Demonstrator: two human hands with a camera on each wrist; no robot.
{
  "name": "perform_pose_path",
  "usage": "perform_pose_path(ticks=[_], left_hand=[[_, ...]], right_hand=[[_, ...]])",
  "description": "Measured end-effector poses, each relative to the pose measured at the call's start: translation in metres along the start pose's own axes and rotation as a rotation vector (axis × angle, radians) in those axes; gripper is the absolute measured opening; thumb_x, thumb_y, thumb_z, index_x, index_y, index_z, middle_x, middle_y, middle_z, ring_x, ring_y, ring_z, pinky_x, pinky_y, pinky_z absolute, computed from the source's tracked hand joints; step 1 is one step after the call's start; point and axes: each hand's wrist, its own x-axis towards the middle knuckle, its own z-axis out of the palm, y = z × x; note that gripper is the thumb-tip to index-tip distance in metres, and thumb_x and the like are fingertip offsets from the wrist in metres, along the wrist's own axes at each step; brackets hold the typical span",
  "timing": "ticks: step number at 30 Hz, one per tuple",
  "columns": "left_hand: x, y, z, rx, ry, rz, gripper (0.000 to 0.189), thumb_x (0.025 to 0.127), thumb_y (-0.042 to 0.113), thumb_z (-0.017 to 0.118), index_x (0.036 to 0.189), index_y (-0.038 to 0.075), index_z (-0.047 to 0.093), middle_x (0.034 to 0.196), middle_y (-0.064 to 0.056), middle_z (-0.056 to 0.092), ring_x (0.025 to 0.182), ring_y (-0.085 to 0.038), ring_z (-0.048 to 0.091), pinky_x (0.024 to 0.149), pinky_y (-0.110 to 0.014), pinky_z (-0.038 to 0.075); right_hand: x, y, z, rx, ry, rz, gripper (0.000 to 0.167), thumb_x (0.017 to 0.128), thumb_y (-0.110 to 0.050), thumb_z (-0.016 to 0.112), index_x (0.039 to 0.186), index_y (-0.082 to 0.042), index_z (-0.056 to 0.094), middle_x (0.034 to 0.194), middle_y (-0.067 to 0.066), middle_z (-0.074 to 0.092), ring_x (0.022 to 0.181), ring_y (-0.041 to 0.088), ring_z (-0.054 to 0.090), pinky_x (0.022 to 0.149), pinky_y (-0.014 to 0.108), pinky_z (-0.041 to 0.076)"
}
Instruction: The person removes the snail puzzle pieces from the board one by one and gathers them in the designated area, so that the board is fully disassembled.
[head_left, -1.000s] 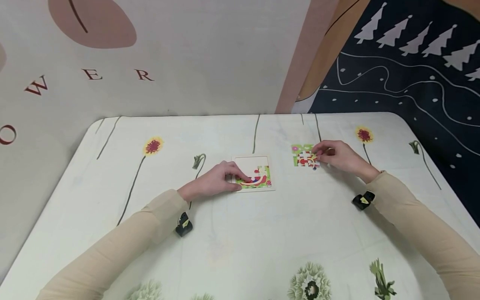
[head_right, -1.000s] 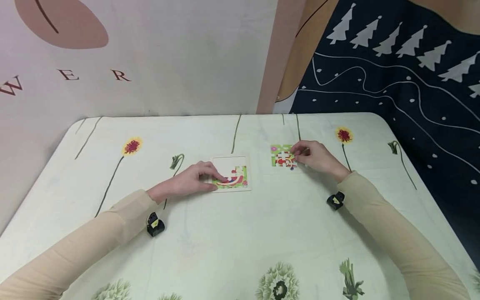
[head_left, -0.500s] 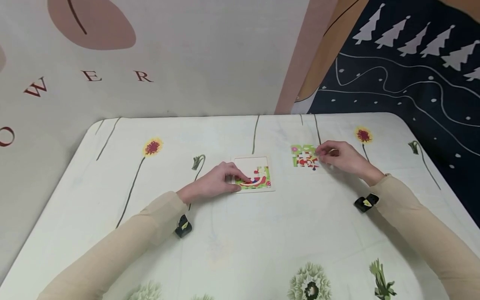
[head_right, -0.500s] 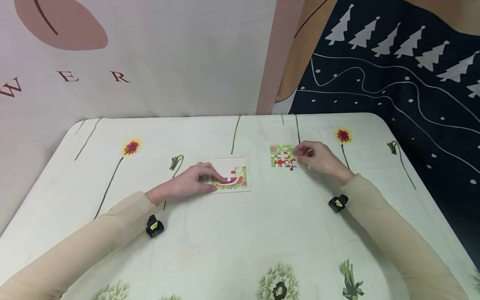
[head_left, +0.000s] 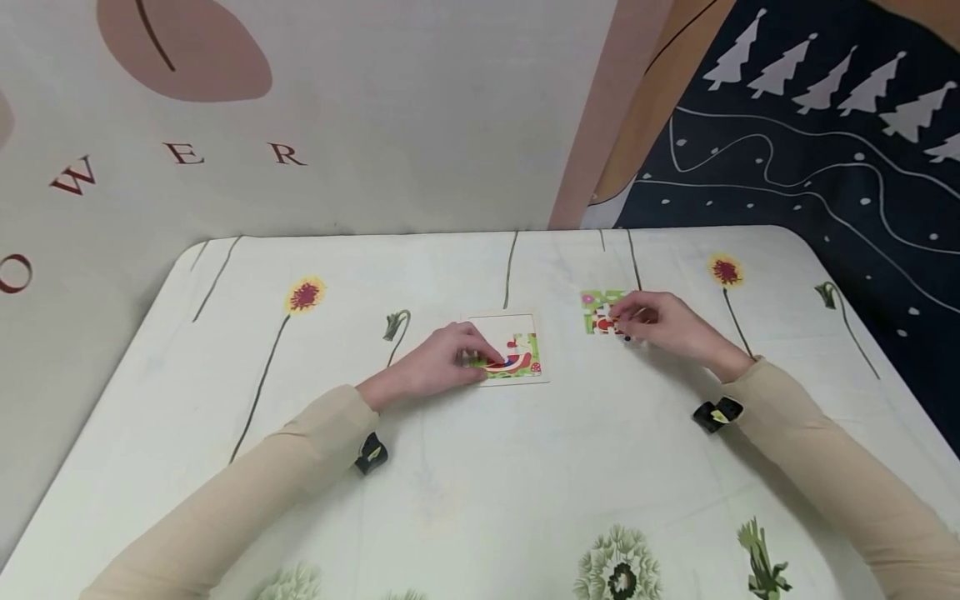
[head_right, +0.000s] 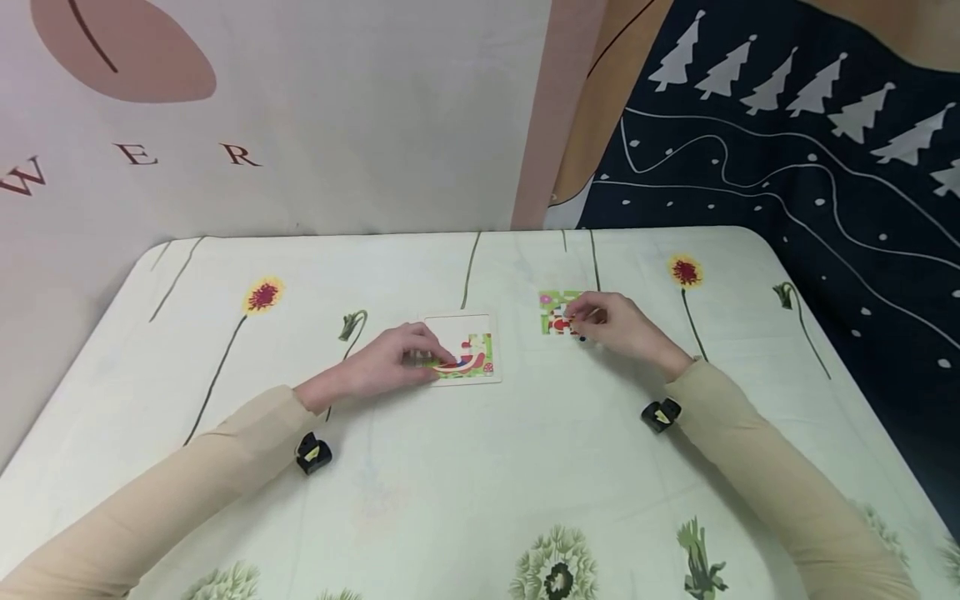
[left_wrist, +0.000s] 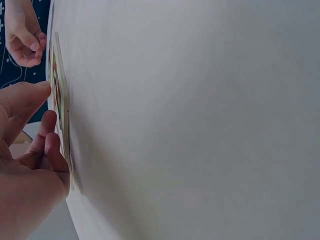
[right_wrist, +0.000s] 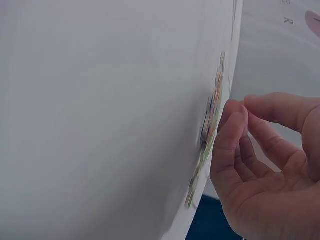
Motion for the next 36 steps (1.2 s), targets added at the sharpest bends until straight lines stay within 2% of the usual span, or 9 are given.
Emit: perform_pose_path(ticks=[7,15,20,29,36], left_hand=[[0.006,0.003,0.006,-0.059,0.001,0.031,0.027,0.089,0.005,0.070,0.115,0.010,0.075,0.113,-0.006,0.065,0.103,-0.019,0.057,0.088,-0.029,0.045],[0.013,0.006,0.010,-0.048,-0.032,0.021,0.028,0.089,0.006,0.071,0.115,0.013,0.076,0.116,-0.007,0.065,0.092,-0.017,0.054,0.081,-0.026,0.044],[0.017,0.003,0.011,-0.033,-0.043,0.025,0.027,0.089,0.006,0.072,0.115,0.013,0.076,0.118,-0.007,0.064,0.097,-0.017,0.055,0.081,-0.026,0.044],[0.019,-0.002,0.011,-0.019,-0.071,0.083,0.029,0.088,0.005,0.070,0.116,0.011,0.075,0.120,-0.011,0.060,0.106,-0.022,0.053,0.086,-0.027,0.041],[0.020,0.000,0.010,-0.039,-0.100,0.067,0.030,0.090,0.005,0.069,0.119,0.011,0.074,0.122,-0.010,0.058,0.110,-0.022,0.052,0.089,-0.027,0.041]], right_hand=[[0.006,-0.010,0.013,0.013,-0.007,-0.045,0.019,0.094,-0.002,0.062,0.112,0.002,0.068,0.099,0.017,0.065,0.075,0.009,0.056,0.067,0.021,0.045],[0.015,-0.023,0.027,0.017,-0.030,-0.073,0.020,0.094,-0.003,0.062,0.113,0.001,0.068,0.101,0.016,0.066,0.075,0.011,0.055,0.064,0.021,0.045],[0.022,-0.033,0.034,0.013,-0.059,-0.077,0.020,0.094,-0.003,0.062,0.113,-0.001,0.068,0.100,0.015,0.065,0.077,0.016,0.056,0.064,0.022,0.044],[0.035,-0.043,0.046,0.011,-0.155,-0.113,0.028,0.092,-0.002,0.061,0.120,-0.001,0.068,0.118,0.017,0.068,0.090,0.021,0.064,0.076,0.028,0.049],[0.038,-0.050,0.056,-0.050,-0.182,-0.138,0.028,0.092,-0.002,0.064,0.119,-0.001,0.069,0.120,0.015,0.069,0.101,0.027,0.067,0.088,0.037,0.050]])
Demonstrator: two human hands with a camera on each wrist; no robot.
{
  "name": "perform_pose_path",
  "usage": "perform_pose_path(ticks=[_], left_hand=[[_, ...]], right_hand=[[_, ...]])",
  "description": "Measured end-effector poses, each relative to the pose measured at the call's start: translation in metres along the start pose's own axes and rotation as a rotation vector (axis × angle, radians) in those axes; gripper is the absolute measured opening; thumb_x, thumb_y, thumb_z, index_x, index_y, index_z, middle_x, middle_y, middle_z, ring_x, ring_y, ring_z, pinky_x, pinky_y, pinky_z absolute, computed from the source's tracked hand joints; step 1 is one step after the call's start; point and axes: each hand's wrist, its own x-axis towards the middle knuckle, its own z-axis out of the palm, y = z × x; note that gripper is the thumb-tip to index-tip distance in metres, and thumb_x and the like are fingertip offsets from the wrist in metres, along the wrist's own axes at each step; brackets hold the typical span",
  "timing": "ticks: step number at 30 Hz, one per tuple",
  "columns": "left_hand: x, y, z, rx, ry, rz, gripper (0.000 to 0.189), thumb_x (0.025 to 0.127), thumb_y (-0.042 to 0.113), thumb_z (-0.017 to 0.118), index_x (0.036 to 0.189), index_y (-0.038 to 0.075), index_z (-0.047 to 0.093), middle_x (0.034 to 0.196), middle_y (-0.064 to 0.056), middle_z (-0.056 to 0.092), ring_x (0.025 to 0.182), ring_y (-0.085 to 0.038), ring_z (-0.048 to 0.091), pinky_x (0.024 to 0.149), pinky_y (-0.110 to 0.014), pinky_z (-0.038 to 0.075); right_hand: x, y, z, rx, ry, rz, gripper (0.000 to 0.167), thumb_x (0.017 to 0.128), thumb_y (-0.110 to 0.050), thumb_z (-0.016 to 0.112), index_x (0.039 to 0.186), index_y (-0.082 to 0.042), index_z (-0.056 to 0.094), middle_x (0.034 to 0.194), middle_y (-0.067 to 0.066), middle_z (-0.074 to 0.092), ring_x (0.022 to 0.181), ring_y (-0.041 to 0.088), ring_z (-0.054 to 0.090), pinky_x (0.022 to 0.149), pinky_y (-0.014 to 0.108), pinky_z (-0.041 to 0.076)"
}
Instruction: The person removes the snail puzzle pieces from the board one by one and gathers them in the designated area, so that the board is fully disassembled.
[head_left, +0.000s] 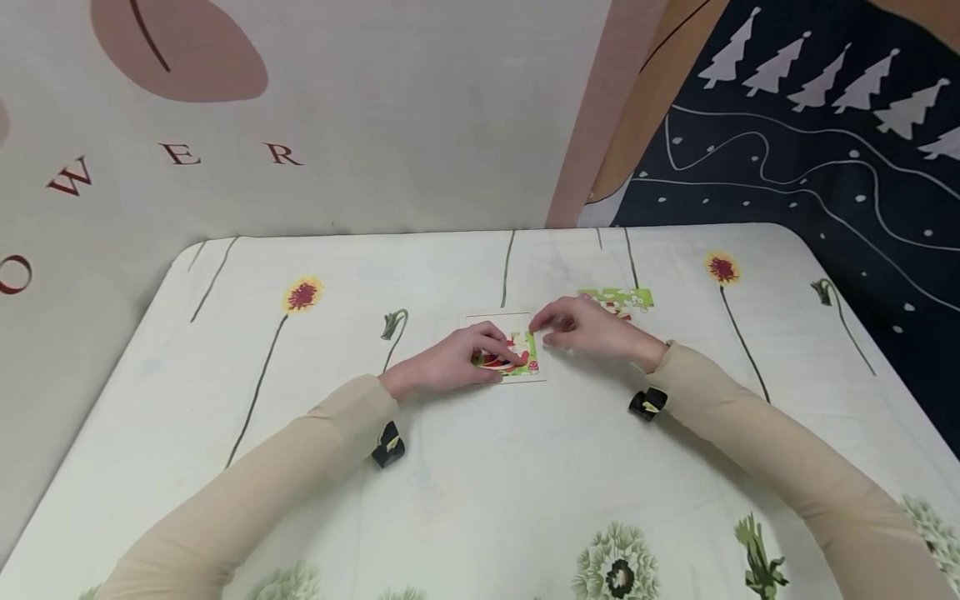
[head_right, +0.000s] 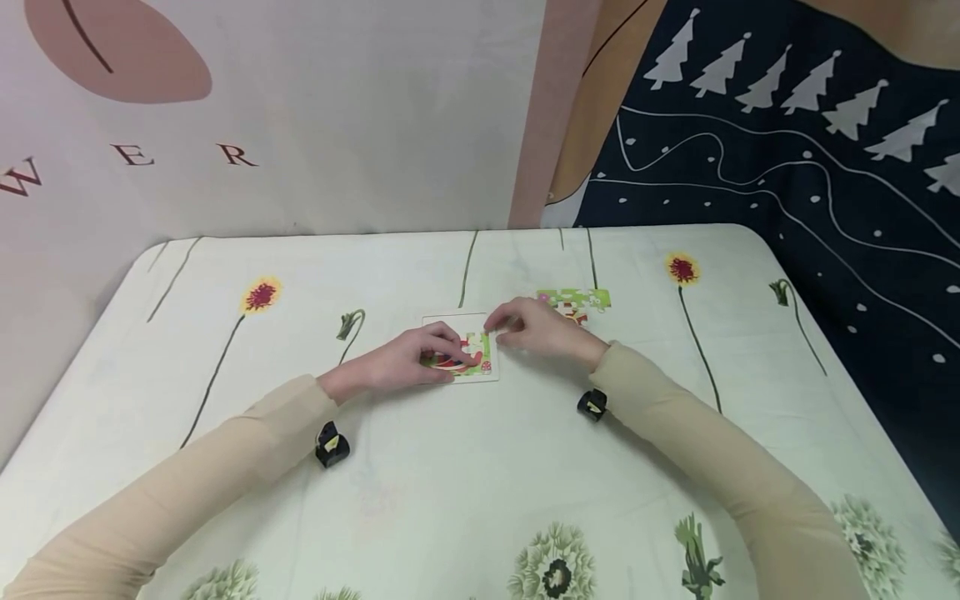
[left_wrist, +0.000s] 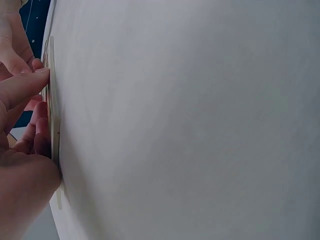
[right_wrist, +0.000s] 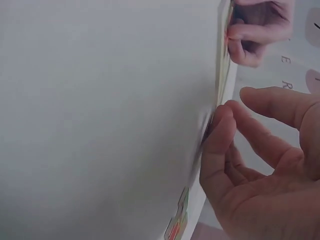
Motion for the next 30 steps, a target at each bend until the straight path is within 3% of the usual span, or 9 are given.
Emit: perform_pose_path(ticks=[6,17,30], left_hand=[[0.000,-0.001,0.000,-0.001,-0.008,0.004,0.030,0.090,0.005,0.069,0.119,0.010,0.073,0.122,-0.011,0.058,0.113,-0.023,0.051,0.092,-0.029,0.042],[0.002,-0.004,0.001,-0.021,-0.014,0.008,0.030,0.090,0.006,0.069,0.120,0.011,0.073,0.123,-0.011,0.057,0.116,-0.024,0.051,0.095,-0.030,0.042],[0.001,-0.002,0.001,-0.023,-0.010,-0.022,0.031,0.089,0.005,0.069,0.119,0.011,0.074,0.115,-0.009,0.055,0.112,-0.022,0.050,0.094,-0.030,0.041]], right_hand=[[0.004,-0.002,0.004,-0.027,-0.011,0.016,0.027,0.092,-0.003,0.064,0.118,0.000,0.068,0.120,0.016,0.066,0.106,0.029,0.064,0.093,0.041,0.050],[0.009,-0.005,0.008,-0.058,-0.019,0.011,0.020,0.089,-0.003,0.065,0.109,-0.001,0.063,0.105,0.013,0.061,0.088,0.021,0.055,0.080,0.031,0.044],[0.010,-0.011,0.010,-0.007,0.011,0.025,0.010,0.092,-0.001,0.062,0.102,-0.004,0.061,0.098,0.010,0.063,0.089,0.021,0.058,0.077,0.029,0.046]])
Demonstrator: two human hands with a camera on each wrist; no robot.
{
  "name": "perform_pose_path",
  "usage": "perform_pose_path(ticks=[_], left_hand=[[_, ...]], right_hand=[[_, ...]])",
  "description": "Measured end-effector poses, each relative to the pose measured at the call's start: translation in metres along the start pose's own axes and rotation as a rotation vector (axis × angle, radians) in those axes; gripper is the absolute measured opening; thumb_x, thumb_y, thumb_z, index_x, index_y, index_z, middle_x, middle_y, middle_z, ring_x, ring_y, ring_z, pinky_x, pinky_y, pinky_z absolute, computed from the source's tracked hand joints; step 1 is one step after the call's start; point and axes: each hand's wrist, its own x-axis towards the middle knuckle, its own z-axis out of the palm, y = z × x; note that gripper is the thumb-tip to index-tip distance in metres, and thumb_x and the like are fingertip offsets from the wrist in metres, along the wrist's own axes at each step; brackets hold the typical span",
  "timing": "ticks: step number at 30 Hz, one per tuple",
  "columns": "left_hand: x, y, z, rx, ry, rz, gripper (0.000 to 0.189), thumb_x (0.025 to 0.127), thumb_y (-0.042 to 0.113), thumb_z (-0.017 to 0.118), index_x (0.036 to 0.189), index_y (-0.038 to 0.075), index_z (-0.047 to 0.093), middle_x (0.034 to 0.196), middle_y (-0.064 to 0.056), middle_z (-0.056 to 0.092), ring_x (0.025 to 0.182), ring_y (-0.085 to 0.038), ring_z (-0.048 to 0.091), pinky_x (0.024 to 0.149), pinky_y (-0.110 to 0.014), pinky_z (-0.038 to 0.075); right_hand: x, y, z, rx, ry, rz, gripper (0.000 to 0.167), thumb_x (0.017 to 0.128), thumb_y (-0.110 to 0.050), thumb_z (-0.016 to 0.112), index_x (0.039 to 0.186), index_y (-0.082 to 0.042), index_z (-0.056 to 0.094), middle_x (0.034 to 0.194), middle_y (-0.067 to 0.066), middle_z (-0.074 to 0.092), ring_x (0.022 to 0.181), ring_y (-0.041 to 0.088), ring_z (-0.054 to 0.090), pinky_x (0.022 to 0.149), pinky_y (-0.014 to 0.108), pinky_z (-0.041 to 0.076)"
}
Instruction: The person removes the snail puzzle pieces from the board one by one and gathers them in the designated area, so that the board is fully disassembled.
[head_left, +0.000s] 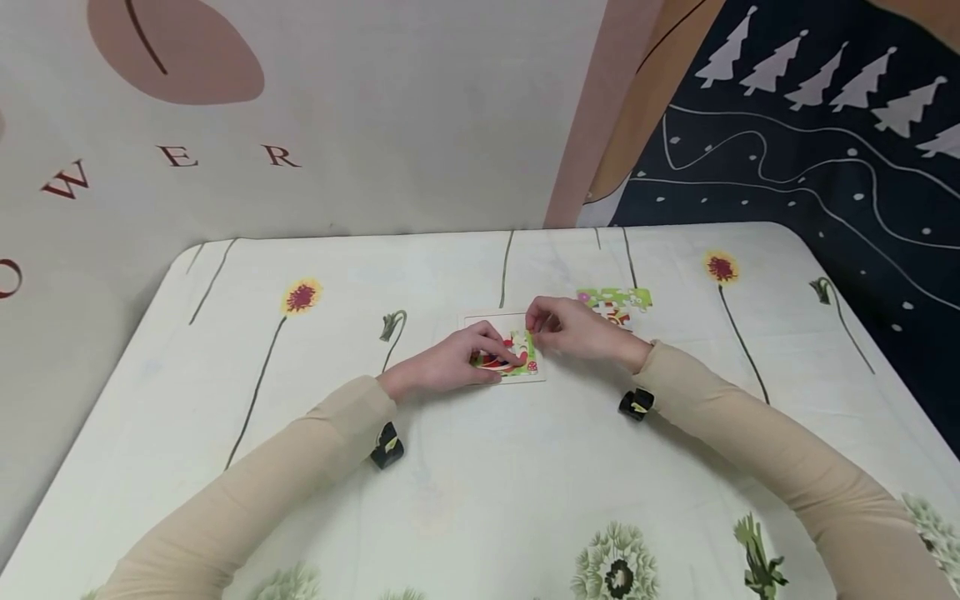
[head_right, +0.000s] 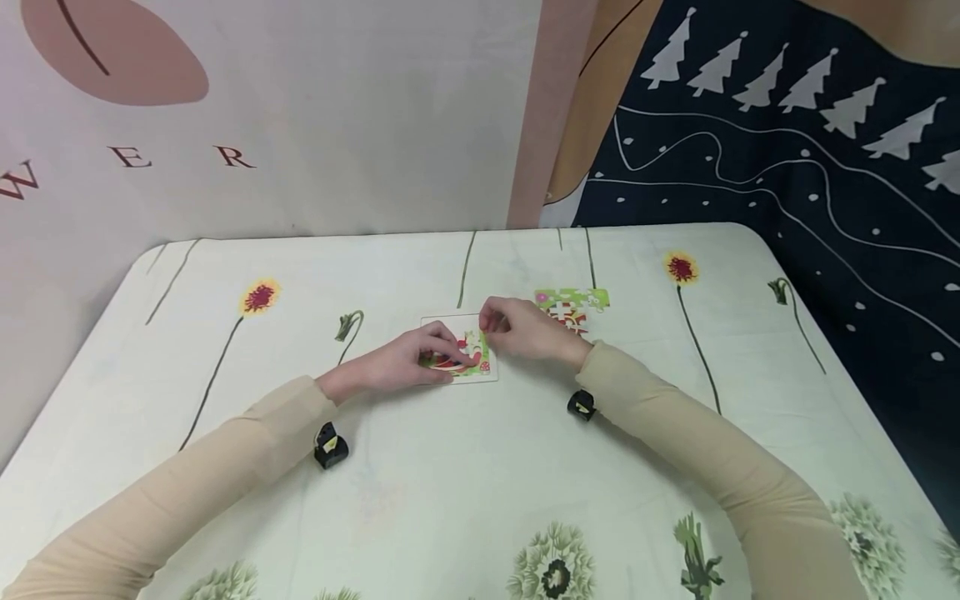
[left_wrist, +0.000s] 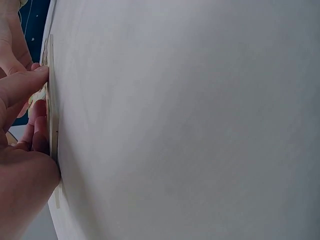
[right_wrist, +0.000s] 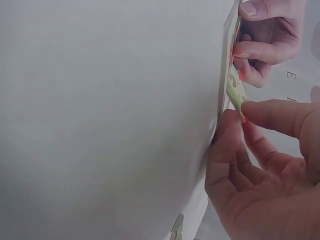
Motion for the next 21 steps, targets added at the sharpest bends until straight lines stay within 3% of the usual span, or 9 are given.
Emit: perform_pose_path(ticks=[10,21], left_hand=[[0.000,-0.001,0.001,-0.006,0.004,0.011,0.031,0.090,0.005,0.069,0.119,0.012,0.074,0.113,-0.008,0.055,0.109,-0.020,0.051,0.094,-0.030,0.041],[0.000,-0.001,0.001,-0.006,0.009,0.028,0.030,0.089,0.005,0.069,0.119,0.010,0.074,0.113,-0.009,0.055,0.109,-0.021,0.051,0.093,-0.029,0.040]], right_hand=[[-0.004,0.000,-0.001,0.036,0.060,-0.040,0.009,0.091,0.002,0.063,0.099,-0.003,0.063,0.094,0.010,0.065,0.086,0.020,0.060,0.075,0.029,0.047],[-0.010,0.006,-0.010,0.114,0.123,-0.013,0.011,0.089,0.003,0.062,0.100,-0.001,0.064,0.096,0.013,0.066,0.083,0.017,0.063,0.069,0.023,0.047]])
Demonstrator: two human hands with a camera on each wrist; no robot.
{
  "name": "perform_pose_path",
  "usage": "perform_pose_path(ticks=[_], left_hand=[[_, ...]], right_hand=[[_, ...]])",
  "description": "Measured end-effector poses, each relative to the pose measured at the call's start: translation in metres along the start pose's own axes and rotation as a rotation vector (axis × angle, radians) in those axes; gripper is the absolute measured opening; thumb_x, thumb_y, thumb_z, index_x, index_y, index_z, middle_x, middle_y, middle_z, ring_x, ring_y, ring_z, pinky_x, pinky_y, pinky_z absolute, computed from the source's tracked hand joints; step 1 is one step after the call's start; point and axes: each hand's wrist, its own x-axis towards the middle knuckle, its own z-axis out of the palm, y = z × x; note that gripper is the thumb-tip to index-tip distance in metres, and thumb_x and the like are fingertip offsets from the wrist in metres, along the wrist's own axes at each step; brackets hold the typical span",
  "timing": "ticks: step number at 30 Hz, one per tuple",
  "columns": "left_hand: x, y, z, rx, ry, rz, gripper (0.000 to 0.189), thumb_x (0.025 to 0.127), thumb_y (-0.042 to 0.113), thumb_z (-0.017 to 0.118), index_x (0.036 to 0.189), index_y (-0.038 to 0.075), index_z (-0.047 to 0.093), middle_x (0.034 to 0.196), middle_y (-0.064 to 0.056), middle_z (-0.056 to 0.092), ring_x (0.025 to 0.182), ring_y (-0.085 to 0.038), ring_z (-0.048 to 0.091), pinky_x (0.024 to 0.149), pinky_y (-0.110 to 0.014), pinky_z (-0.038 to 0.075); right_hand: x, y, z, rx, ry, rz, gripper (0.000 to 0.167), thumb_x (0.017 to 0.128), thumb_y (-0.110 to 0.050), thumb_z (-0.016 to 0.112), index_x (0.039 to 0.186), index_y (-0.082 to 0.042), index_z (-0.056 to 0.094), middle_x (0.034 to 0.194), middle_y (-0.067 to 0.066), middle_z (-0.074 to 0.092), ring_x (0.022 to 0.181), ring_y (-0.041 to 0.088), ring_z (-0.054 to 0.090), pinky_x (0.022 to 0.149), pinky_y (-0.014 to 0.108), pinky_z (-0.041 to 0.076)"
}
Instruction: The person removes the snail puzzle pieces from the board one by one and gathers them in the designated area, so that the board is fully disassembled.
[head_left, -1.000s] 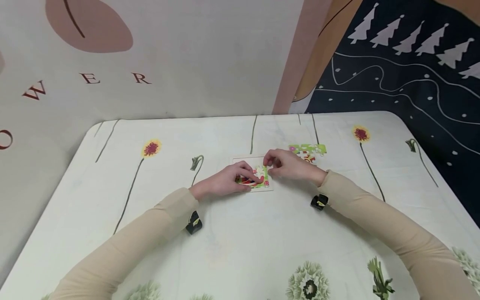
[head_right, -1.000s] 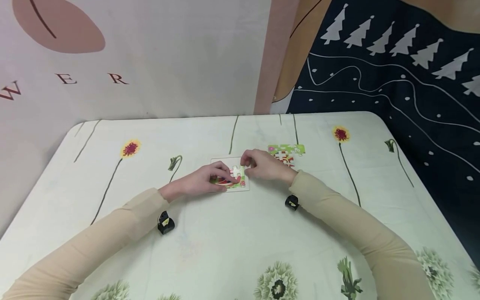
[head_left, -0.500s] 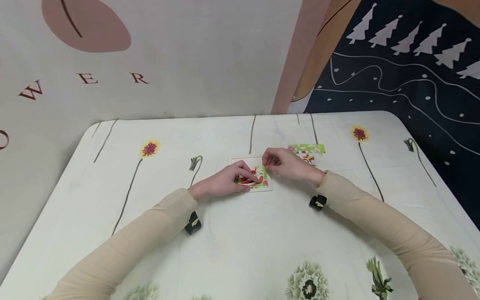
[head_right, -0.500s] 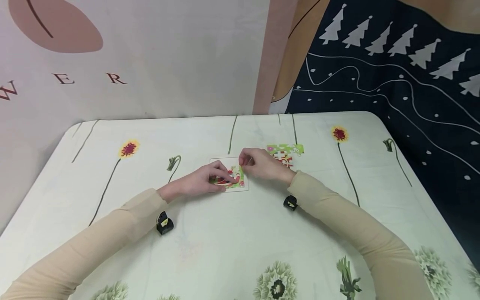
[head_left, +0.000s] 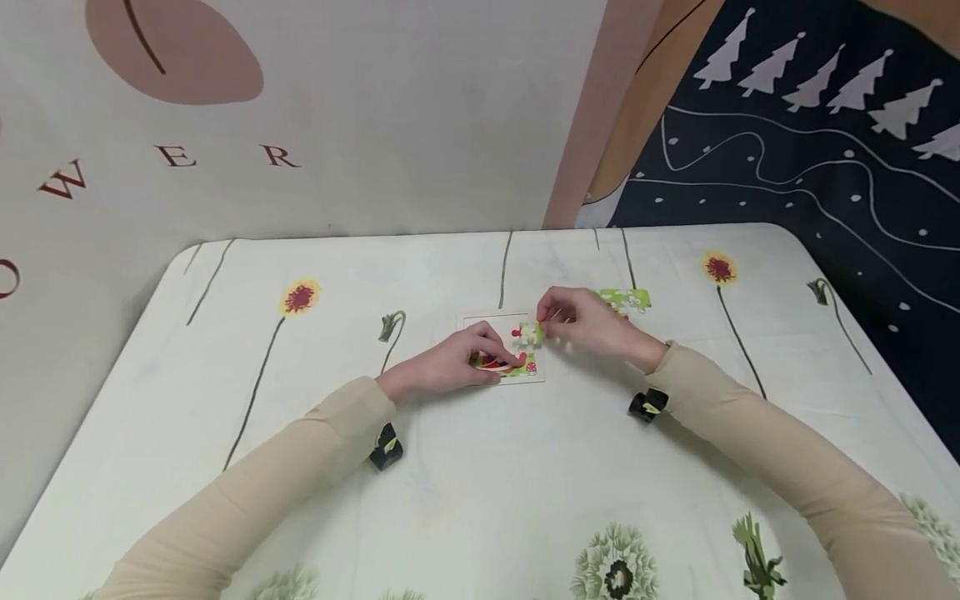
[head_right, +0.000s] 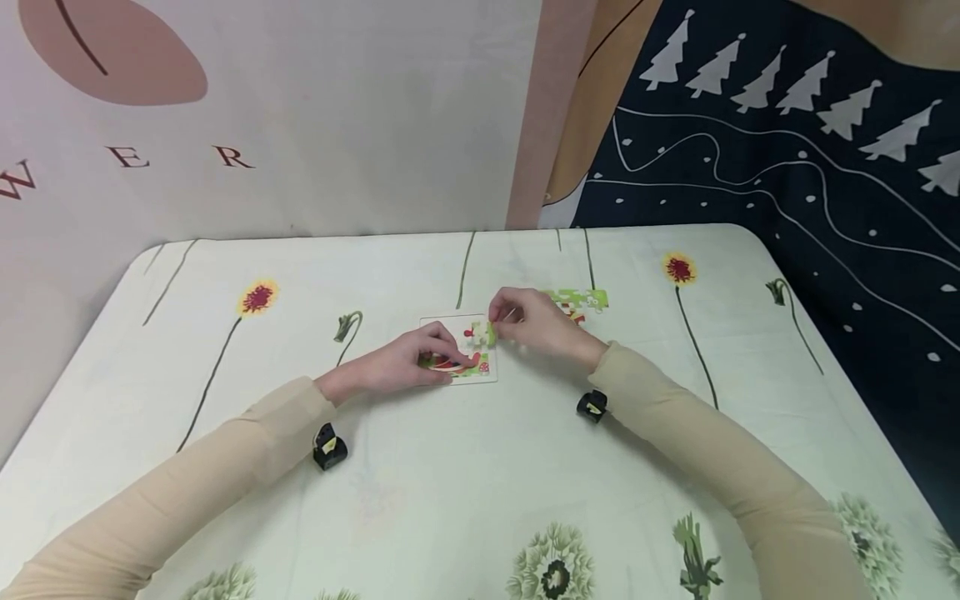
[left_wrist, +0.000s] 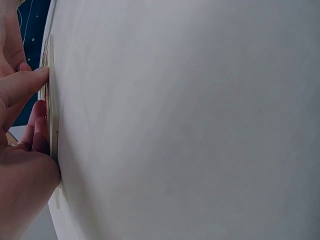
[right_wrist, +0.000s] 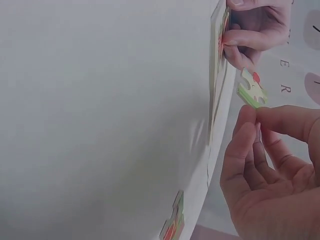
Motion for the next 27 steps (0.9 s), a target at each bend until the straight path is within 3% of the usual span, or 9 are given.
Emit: perform_pose_path(ticks=[15,27], left_hand=[[-0.001,0.002,0.000,-0.020,-0.002,-0.022,0.031,0.089,0.003,0.070,0.119,0.009,0.074,0.113,-0.009,0.055,0.108,-0.021,0.051,0.091,-0.028,0.039],[-0.001,0.001,0.001,-0.016,-0.003,-0.024,0.032,0.089,0.003,0.069,0.119,0.010,0.074,0.113,-0.008,0.055,0.104,-0.019,0.049,0.088,-0.027,0.039]], right_hand=[[-0.011,0.013,-0.011,0.029,0.023,0.007,0.011,0.089,0.003,0.061,0.100,0.001,0.063,0.095,0.015,0.067,0.081,0.011,0.063,0.066,0.023,0.047],[-0.025,0.020,-0.024,-0.003,0.043,0.058,0.010,0.093,-0.001,0.062,0.102,-0.001,0.064,0.103,0.016,0.066,0.089,0.018,0.062,0.072,0.021,0.047]])
